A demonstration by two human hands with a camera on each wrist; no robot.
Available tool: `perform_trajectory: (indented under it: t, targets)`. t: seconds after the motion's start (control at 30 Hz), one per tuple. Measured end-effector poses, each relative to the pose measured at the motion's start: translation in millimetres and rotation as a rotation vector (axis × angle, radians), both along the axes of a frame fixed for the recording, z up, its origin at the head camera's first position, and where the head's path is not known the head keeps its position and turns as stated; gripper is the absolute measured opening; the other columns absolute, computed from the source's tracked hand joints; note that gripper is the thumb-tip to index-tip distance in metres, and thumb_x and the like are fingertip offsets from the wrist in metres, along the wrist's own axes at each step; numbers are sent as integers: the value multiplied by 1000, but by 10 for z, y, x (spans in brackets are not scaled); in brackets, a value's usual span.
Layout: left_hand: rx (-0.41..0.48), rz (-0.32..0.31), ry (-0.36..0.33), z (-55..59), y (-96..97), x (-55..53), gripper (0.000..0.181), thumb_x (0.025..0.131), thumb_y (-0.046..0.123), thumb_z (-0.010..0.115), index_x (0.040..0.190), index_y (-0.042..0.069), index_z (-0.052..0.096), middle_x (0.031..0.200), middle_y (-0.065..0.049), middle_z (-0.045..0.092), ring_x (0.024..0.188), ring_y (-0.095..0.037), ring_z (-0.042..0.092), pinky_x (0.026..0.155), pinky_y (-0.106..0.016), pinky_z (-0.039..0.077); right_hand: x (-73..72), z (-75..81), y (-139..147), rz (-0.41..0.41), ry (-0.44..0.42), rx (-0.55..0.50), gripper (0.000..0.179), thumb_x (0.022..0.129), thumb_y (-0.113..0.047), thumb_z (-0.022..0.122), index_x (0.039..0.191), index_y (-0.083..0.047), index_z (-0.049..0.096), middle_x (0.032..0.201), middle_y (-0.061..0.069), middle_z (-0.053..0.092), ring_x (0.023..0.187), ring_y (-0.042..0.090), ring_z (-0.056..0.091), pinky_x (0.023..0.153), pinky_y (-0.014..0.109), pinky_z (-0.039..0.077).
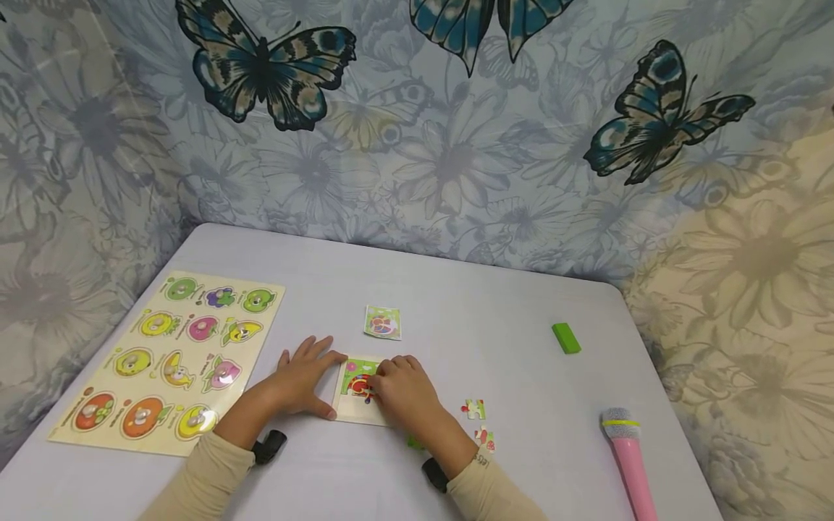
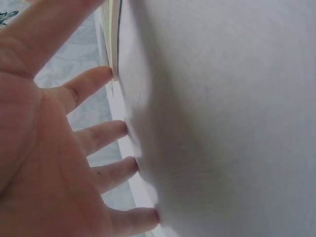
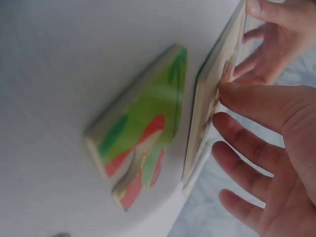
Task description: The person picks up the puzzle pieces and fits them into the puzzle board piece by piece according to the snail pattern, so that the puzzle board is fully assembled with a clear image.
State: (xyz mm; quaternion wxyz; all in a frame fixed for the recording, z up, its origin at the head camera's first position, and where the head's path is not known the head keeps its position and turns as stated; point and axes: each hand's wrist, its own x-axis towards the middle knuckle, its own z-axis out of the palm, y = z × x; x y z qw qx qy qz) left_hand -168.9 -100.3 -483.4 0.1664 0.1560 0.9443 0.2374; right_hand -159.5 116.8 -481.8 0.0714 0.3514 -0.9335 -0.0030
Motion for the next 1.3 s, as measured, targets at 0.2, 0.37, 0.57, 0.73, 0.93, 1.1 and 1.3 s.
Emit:
perform_trajectory:
  t: [0.2, 0.37, 0.57, 0.73, 0.93, 1.1, 1.3]
  targets:
    - [4, 8, -13, -32, 9, 25, 88, 58, 34, 93, 136, 20, 52, 157, -16, 27, 146, -43, 13, 106, -75, 11, 36, -13, 28, 1, -4, 3, 16, 82, -25, 77, 98, -22, 76, 97, -4, 71, 95, 17, 63, 92, 39, 49]
    - [20, 16, -15, -44, 14, 52, 89, 57, 32, 93, 135, 18, 53, 157, -17, 28, 146, -44, 14, 106, -75, 11, 83, 14, 220, -52, -58, -39, 20, 81, -24, 78, 101, -20, 75, 99, -4, 71, 97, 18, 63, 94, 40, 48]
    - [16, 16, -26, -40, 20, 46, 89, 58, 32, 93, 136, 19, 52, 158, -16, 26, 146, -43, 12, 107, -74, 9, 180, 66, 666, -189, -82, -68, 27, 76, -20, 82, 102, -15, 75, 100, -2, 71, 98, 20, 64, 95, 43, 48]
    - [15, 6, -19, -9, 6, 28, 90, 58, 33, 93, 136, 18, 52, 158, -17, 26, 146, -44, 12, 106, -75, 10, 265, 130, 1028, -311, -124, -94, 30, 72, -14, 85, 100, -14, 75, 101, 1, 71, 101, 24, 64, 95, 50, 48]
    - [6, 3, -13, -6, -7, 15, 90, 58, 34, 93, 137, 18, 52, 157, -17, 27, 146, -45, 13, 105, -76, 11, 300, 146, 1264, -388, -195, -84, 25, 73, -8, 82, 96, -14, 75, 102, 1, 71, 104, 28, 63, 93, 57, 45]
    - [-2, 0, -5, -28, -9, 6, 90, 58, 35, 93, 137, 19, 51, 157, -17, 27, 146, -44, 13, 105, -76, 12, 311, 129, 1328, -411, -228, -66, 26, 71, -8, 84, 95, -14, 76, 100, 1, 71, 104, 28, 64, 92, 57, 46]
    - [-1, -3, 2, -22, 4, -5, 90, 59, 35, 92, 137, 19, 51, 157, -17, 27, 146, -44, 13, 105, -76, 12, 319, 83, 1379, -403, -208, -87, 32, 68, -7, 86, 97, -14, 75, 101, 1, 71, 103, 29, 65, 90, 56, 48]
